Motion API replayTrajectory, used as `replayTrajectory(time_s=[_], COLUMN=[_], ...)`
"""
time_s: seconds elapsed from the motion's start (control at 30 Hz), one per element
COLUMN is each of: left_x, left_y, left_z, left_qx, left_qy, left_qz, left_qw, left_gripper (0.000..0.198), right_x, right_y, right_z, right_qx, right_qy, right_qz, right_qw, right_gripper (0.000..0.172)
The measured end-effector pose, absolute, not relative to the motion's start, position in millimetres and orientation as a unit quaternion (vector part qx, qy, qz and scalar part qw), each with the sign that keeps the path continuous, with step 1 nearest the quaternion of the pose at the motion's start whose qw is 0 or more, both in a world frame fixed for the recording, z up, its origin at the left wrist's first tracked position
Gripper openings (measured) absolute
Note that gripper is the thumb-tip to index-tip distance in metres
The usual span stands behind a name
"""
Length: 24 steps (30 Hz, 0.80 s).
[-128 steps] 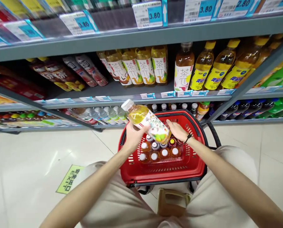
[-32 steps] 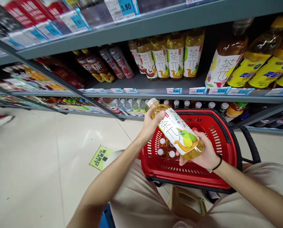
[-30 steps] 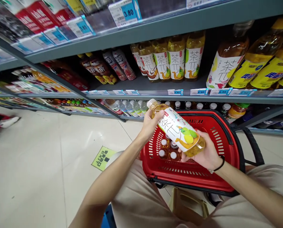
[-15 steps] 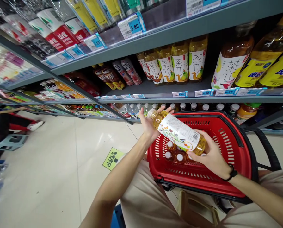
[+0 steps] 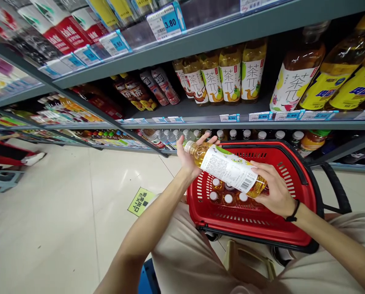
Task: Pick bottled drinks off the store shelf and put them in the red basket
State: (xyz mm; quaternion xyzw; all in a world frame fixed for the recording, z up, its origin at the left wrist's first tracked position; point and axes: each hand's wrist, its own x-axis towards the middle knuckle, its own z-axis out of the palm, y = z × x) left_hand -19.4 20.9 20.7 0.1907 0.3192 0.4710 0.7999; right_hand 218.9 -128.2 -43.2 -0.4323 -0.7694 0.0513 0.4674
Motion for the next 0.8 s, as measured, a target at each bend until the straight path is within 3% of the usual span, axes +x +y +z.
replayTrajectory(time_s=[0.33, 0.47, 0.63, 0.8], left_x=[-22.5, -23.3, -21.9, -19.3], left_y=[19.5, 19.5, 17.6, 16.4], left_z=[20.2, 26.2, 26.4, 23.5], left_qx=[0.275, 0.297, 0.300, 0.286], left_qy=[0.335, 0.341, 0.344, 0.332], left_qz=[0.465, 0.473, 0.472, 0.461], left_qw=[0.772, 0.756, 0.754, 0.771], left_gripper=[0.058, 0.055, 0.051, 0.046], right_x=[213.7, 203.1, 191.5, 187.9], right_y=[-130.1, -134.2, -134.1, -132.5], right_z=[-33.9, -27.9, -27.7, -22.8], right_qx=[-0.484, -0.554, -0.517, -0.489], right_qy=[-0.719, -0.598, -0.433, -0.285], right_qz=[0.164, 0.315, 0.501, 0.634], right_qw=[0.470, 0.485, 0.542, 0.528], right_gripper=[0.080, 0.074, 0.060, 0.055])
